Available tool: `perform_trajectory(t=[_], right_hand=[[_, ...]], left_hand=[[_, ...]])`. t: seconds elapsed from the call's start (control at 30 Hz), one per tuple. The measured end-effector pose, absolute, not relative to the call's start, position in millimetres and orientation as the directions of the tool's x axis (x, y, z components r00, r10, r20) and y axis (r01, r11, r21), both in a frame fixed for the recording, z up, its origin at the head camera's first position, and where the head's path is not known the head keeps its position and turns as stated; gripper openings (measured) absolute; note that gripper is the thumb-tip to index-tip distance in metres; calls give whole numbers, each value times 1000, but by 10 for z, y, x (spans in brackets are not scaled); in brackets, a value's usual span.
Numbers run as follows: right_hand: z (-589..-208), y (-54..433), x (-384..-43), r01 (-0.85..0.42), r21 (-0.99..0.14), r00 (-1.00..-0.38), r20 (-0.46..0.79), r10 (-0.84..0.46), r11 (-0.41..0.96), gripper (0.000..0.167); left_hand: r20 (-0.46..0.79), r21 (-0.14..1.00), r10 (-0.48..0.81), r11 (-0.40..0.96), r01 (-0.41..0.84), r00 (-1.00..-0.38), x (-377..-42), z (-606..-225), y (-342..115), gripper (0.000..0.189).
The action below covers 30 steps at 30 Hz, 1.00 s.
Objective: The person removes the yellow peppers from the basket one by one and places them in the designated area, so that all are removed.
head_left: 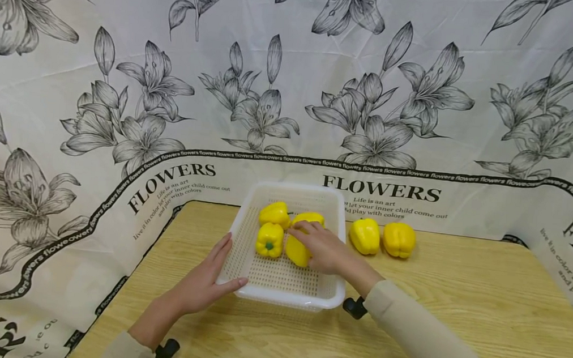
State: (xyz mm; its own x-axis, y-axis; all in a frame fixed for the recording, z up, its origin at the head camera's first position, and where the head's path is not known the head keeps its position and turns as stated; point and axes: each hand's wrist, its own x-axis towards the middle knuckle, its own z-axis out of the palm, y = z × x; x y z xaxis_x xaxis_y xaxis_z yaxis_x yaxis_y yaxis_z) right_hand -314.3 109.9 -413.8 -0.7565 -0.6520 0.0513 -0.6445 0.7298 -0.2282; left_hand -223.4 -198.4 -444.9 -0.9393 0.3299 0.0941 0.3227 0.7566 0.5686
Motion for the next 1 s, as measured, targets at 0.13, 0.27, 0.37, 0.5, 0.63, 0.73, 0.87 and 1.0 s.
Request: perform_trajectory(t=[0.13,0.27,0.37,0.5,0.63,0.73,0.87,1.0], right_hand=[[-4151,1100,-3136,-657,-187,-750,60,-659,731,85],[-4153,1104,-3131,-676,-151,-735,66,-675,721,83],[-4149,1105,-3132,-685,-134,-727,73,-682,716,82],[-4139,1105,-3134,-683,-142,-730,77,-679,717,81],[-4126,1111,-3133,-677,-155,-734,75,-675,719,81],[-4120,1118,-3136,-677,-167,-733,64,-677,717,82],[-4120,1126,-3142,-673,-206,-733,55,-678,710,79],[-4122,1130,-3149,-657,-243,-743,52,-667,713,75]], left_hand=[[92,569,329,757,321,-940,-2232,-4447,-1981,105],[89,574,326,755,316,-941,-2227,-4444,-1981,105],[91,576,324,755,315,-942,-2226,-4441,-1980,105],[100,575,326,752,322,-940,-2227,-4434,-1978,104],[105,575,329,750,327,-939,-2226,-4427,-1974,104],[100,577,329,749,324,-939,-2224,-4427,-1972,104],[97,573,330,753,324,-939,-2219,-4433,-1971,105],[99,571,330,754,325,-939,-2218,-4433,-1964,104]])
